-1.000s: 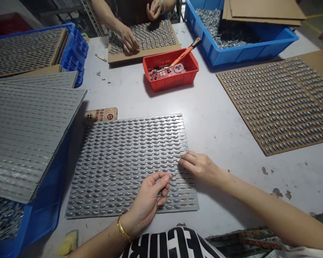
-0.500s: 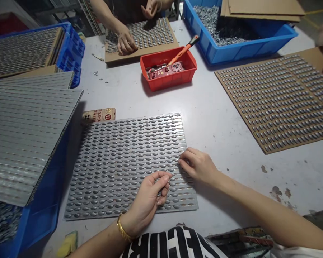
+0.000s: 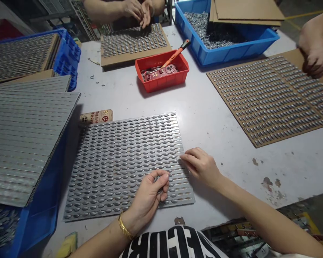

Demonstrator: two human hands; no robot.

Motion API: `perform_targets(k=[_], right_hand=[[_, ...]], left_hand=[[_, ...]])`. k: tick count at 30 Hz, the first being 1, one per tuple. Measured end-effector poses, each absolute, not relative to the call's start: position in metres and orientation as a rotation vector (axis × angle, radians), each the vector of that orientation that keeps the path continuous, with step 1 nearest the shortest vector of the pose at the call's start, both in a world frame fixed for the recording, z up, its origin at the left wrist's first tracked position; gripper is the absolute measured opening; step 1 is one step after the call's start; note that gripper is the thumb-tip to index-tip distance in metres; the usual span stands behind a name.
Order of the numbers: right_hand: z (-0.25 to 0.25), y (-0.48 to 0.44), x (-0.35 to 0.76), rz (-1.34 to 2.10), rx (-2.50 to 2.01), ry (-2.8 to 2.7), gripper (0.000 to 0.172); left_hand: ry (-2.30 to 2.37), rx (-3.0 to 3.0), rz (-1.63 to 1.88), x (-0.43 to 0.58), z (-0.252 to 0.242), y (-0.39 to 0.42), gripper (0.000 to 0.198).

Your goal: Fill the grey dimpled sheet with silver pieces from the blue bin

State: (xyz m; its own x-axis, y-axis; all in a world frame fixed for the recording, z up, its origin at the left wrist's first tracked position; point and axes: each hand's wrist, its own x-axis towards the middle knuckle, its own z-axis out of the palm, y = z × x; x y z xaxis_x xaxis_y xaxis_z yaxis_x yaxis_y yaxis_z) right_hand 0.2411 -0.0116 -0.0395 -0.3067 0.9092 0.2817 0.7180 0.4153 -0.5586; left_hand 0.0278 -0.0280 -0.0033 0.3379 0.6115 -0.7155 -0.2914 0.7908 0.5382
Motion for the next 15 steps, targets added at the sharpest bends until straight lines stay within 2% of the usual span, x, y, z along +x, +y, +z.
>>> perform_targets(k=[8, 15], right_hand=[[-0.054, -0.002, 0.230, 0.287, -1.254, -2.322, 0.031], [-0.053, -0.001, 0.230, 0.288, -1.226, -2.342, 0.032]], left_hand=[[1.087, 0.312, 0.632, 0.023, -0.001, -0.033, 0.024], [1.086, 0.285, 0.642, 0.024, -0.001, -0.032, 0.023]])
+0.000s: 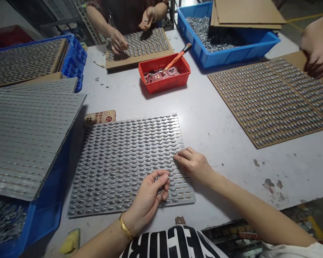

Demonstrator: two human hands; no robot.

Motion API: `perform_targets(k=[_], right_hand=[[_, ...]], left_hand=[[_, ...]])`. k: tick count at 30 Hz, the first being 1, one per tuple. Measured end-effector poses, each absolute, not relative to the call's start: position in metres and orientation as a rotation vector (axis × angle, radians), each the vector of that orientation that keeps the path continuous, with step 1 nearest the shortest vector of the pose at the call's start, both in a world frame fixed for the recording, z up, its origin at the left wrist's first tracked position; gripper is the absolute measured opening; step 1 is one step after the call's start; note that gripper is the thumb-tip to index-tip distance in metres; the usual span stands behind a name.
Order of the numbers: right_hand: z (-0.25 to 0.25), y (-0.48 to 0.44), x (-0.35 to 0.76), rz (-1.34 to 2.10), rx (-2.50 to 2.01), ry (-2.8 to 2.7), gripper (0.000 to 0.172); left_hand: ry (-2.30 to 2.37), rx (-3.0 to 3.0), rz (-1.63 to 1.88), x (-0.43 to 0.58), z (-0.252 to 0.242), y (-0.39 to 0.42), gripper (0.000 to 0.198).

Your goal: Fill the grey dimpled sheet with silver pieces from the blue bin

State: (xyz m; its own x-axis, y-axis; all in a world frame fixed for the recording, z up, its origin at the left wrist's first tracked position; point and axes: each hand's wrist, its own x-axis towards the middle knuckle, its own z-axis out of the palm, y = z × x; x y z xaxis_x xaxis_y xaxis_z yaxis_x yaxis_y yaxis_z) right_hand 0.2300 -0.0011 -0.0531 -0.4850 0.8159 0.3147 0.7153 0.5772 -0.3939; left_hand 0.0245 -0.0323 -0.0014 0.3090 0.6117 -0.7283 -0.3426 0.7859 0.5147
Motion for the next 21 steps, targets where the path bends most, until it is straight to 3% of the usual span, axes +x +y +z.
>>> perform_targets(k=[7, 14, 21], right_hand=[[-0.033, -0.012, 0.239, 0.625, -1.304, -1.977, 0.023], [-0.015, -0.054, 0.216, 1.441, -1.286, -1.542, 0.019], [-0.017, -0.061, 0.213, 1.553, -1.338, -1.425, 0.015]], left_hand=[[1.078, 0.274, 0.653, 0.025, 0.000, -0.034, 0.026], [1.064, 0.428, 0.635, 0.033, -0.002, -0.040, 0.022], [1.075, 0.453, 0.617, 0.033, -0.004, -0.048, 0.020]])
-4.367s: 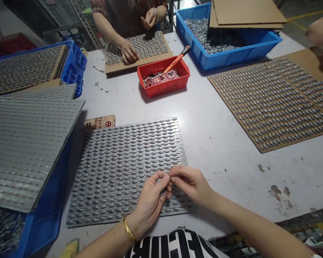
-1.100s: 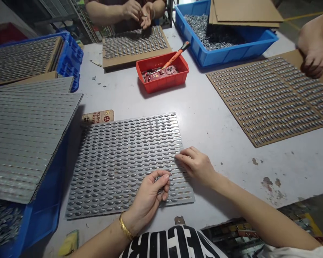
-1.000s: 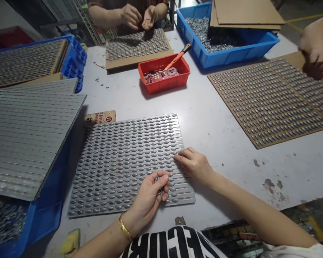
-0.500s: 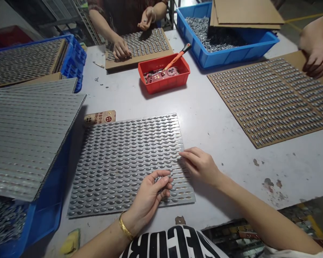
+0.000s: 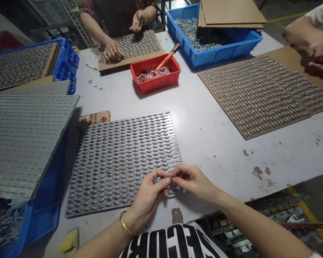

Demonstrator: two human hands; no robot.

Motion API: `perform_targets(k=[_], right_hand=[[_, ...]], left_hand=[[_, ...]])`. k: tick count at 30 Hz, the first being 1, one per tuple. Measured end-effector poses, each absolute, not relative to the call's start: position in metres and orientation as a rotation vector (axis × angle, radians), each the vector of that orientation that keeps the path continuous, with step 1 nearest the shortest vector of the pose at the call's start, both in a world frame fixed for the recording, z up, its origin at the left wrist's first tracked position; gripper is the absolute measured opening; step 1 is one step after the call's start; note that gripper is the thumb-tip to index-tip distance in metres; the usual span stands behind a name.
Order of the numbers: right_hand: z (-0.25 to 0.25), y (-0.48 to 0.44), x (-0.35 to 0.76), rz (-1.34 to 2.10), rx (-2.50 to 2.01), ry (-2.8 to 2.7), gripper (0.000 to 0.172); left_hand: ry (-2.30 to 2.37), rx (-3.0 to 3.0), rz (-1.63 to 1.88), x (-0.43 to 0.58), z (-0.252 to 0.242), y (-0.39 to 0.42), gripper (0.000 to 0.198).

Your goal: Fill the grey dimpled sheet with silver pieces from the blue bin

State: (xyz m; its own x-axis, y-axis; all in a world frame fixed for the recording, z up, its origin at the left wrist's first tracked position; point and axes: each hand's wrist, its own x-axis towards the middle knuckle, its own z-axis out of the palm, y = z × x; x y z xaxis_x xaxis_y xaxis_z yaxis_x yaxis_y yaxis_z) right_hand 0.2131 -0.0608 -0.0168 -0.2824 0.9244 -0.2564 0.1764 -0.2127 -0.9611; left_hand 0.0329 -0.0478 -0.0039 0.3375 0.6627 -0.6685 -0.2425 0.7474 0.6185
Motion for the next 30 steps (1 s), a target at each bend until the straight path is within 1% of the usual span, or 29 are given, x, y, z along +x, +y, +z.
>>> perform_targets(k=[1, 3, 5, 7, 10, 13, 15, 20, 24, 26, 28, 30], right_hand=[[-0.019, -0.059, 0.216, 1.451, -1.362, -1.497, 0.014], [-0.027, -0.053, 0.223, 1.138, -1.394, -1.677, 0.012], [-0.037, -0.046, 0.228, 0.823, -1.366, -1.866, 0.015], [-0.047, -0.040, 0.230, 0.603, -1.296, -2.050, 0.020], [-0.054, -0.034, 0.227, 0.392, -1.229, -2.287, 0.026], [-0.051, -0.030, 0.223, 0.272, -1.215, -2.431, 0.026], [-0.047, -0.029, 0.221, 0.229, -1.223, -2.467, 0.026], [-0.047, -0.028, 0.225, 0.290, -1.253, -2.439, 0.029], [-0.043, -0.031, 0.224, 0.439, -1.262, -2.302, 0.031], [-0.034, -0.036, 0.220, 0.613, -1.260, -2.139, 0.025], [-0.023, -0.043, 0.214, 0.872, -1.254, -1.952, 0.019], [-0.015, -0.050, 0.209, 1.116, -1.259, -1.781, 0.017]], left_hand=[[1.074, 0.421, 0.628, 0.032, -0.002, -0.048, 0.021], [1.090, 0.327, 0.670, 0.030, 0.002, -0.048, 0.024], [1.114, 0.247, 0.719, 0.027, 0.007, -0.049, 0.027], [1.127, 0.225, 0.735, 0.024, 0.010, -0.050, 0.028], [1.130, 0.219, 0.711, 0.022, 0.011, -0.054, 0.022], [1.120, 0.205, 0.690, 0.022, 0.010, -0.059, 0.015], [1.093, 0.215, 0.679, 0.022, 0.009, -0.060, 0.018], [1.040, 0.242, 0.660, 0.021, 0.005, -0.060, 0.032], [1.076, 0.250, 0.658, 0.023, 0.004, -0.059, 0.034], [1.082, 0.241, 0.678, 0.024, 0.004, -0.059, 0.033], [1.073, 0.223, 0.698, 0.025, 0.005, -0.059, 0.031], [1.058, 0.212, 0.703, 0.026, 0.005, -0.060, 0.031]])
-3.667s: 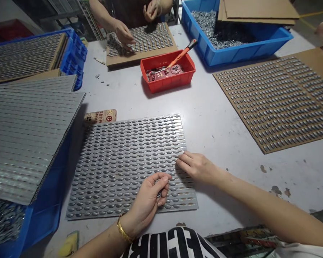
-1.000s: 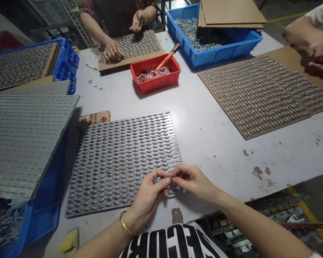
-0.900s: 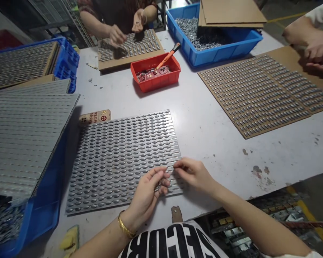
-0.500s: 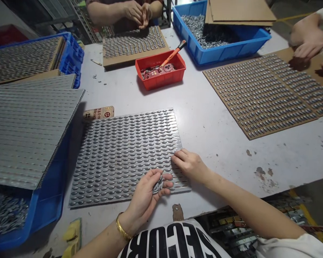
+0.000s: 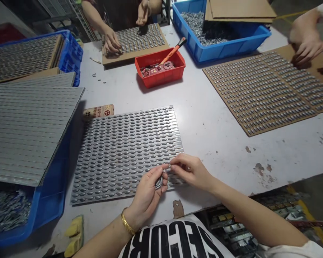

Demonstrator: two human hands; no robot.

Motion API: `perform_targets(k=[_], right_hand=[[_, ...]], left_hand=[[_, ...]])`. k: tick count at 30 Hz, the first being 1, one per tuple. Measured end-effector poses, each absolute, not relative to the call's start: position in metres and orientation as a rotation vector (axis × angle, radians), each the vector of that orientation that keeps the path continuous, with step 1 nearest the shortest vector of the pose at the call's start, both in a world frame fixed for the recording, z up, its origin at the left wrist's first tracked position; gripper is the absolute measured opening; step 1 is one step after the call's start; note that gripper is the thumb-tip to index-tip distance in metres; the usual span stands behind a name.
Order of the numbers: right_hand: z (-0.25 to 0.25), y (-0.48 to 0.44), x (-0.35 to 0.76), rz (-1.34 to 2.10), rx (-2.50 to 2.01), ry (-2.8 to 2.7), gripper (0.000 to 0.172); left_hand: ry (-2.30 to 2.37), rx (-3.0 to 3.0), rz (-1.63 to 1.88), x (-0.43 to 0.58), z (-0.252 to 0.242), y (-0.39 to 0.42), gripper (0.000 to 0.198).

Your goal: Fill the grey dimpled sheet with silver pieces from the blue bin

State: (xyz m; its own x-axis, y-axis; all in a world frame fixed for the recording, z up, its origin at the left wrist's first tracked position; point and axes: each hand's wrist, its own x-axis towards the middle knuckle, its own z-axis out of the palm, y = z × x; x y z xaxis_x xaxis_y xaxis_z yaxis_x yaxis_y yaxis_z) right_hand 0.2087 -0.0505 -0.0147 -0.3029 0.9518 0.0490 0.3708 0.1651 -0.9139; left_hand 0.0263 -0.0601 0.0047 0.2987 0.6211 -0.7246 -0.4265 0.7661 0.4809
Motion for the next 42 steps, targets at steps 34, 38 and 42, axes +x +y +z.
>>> perform_targets(k=[34, 38, 42], right_hand=[[-0.051, -0.046, 0.220, 0.062, -1.168, -2.425, 0.028], [-0.050, -0.045, 0.224, 0.085, -1.175, -2.495, 0.028], [-0.049, -0.045, 0.228, 0.174, -1.186, -2.477, 0.028]], left_hand=[[1.127, 0.245, 0.695, 0.029, 0.010, -0.074, 0.015], [1.091, 0.277, 0.678, 0.028, 0.006, -0.074, 0.019], [1.069, 0.291, 0.668, 0.027, 0.005, -0.074, 0.024]])
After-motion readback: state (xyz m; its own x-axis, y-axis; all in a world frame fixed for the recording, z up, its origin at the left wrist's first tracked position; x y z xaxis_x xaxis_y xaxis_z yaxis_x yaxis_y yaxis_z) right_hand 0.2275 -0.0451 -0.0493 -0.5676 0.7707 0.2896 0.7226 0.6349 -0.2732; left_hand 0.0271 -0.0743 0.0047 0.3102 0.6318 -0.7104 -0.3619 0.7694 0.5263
